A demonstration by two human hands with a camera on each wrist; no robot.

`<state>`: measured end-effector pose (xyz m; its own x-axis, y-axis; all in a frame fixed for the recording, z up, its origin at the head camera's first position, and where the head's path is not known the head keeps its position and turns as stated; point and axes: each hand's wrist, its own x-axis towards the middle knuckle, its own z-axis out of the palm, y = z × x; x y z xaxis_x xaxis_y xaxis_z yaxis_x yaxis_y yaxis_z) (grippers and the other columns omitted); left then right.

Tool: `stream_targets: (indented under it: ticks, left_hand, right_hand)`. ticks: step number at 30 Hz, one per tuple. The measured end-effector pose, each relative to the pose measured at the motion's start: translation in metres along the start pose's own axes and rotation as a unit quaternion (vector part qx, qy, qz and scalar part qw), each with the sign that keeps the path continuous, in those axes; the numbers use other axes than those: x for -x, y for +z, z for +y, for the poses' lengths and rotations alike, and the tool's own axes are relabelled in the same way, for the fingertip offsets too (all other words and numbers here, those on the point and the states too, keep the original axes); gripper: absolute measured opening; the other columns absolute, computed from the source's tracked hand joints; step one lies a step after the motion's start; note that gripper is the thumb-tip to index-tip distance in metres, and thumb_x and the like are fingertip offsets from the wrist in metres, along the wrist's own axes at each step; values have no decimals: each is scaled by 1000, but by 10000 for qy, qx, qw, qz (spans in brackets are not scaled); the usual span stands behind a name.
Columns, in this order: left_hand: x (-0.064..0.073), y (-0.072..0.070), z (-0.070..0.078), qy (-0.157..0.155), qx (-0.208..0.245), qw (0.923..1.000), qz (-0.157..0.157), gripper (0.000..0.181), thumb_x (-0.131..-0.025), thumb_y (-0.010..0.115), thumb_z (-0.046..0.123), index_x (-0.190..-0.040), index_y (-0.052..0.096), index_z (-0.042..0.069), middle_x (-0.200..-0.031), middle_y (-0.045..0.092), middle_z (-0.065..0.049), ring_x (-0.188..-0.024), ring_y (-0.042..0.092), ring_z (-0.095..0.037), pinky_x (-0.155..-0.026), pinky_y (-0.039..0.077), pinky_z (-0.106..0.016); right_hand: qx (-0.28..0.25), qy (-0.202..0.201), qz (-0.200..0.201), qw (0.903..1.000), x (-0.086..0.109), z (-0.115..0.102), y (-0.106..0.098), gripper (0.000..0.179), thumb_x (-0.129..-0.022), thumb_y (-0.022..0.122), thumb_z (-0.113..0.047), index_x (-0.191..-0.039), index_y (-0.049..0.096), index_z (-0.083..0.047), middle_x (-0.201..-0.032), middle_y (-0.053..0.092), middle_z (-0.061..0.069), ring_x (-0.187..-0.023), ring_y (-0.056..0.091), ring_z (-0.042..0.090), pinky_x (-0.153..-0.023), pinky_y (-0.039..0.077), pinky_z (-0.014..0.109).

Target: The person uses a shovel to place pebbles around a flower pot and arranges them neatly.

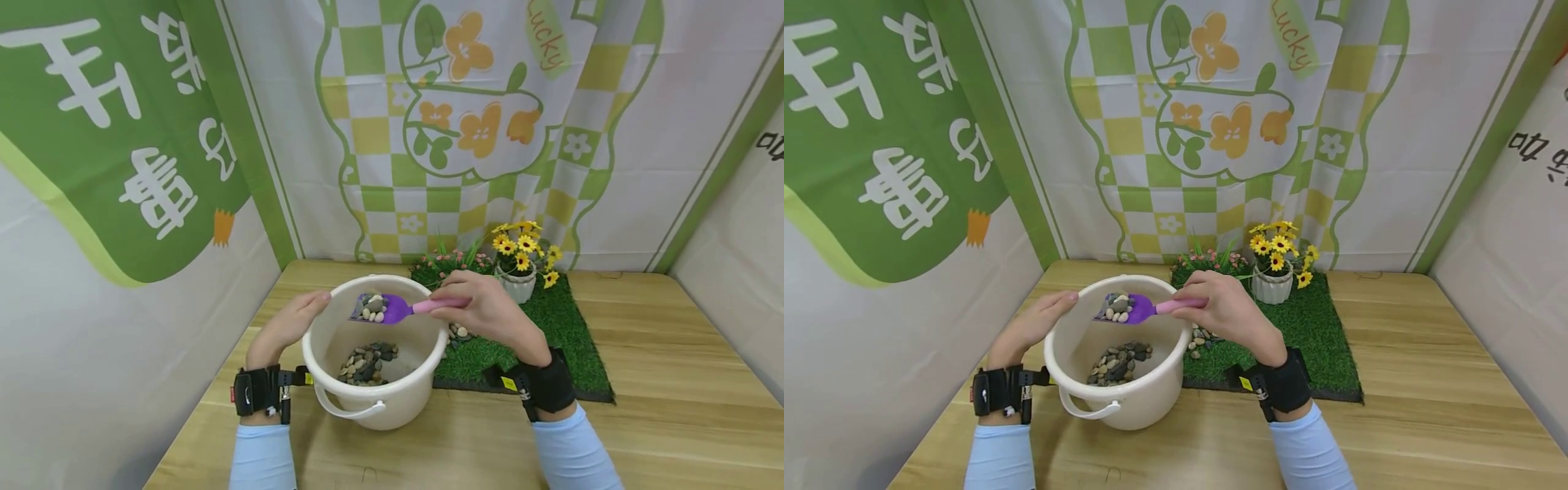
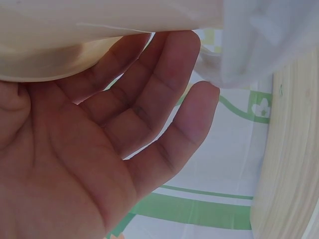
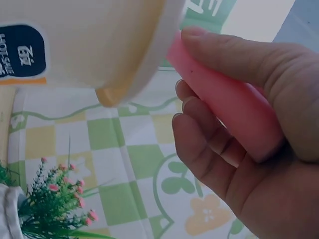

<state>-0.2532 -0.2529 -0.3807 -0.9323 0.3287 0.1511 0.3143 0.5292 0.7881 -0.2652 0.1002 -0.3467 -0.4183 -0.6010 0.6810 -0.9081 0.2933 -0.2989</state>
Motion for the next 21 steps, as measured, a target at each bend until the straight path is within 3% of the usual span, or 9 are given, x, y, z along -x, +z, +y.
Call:
stream_targets:
  ticks: [9, 16, 21]
  left_hand:
    - [-1, 0, -2, -48, -99, 9999, 34, 49, -107, 31, 29, -127, 54, -8, -108, 65, -22, -90, 66, -26, -72, 55, -33]
    - [1, 0, -1, -130, -113, 9998, 84, 49, -106, 32, 30, -128, 54, -8, -110, 65, -21, -92, 65, -26, -74, 54, -33]
    - [2, 0, 0, -117, -140, 9998, 117, 49, -106, 32, 30, -128, 54, -8, -109, 65, -21, -92, 65, -26, -73, 54, -34]
  right_hand:
    - [-46, -8, 115, 9999, 2, 1, -10, 18, -75, 79, -12, -92, 76, -8, -85, 61, -6, -75, 53, 6, -62, 47, 24]
    - [245, 333, -94, 9991, 4, -3, -16, 15, -77, 77, -15, -91, 71, -11, -88, 61, -7, -76, 52, 6, -63, 46, 26]
    - [98, 143, 234, 9996, 7, 3, -21, 17, -76, 78, -11, -92, 72, -12, -89, 65, -7, -74, 51, 6, -60, 43, 25]
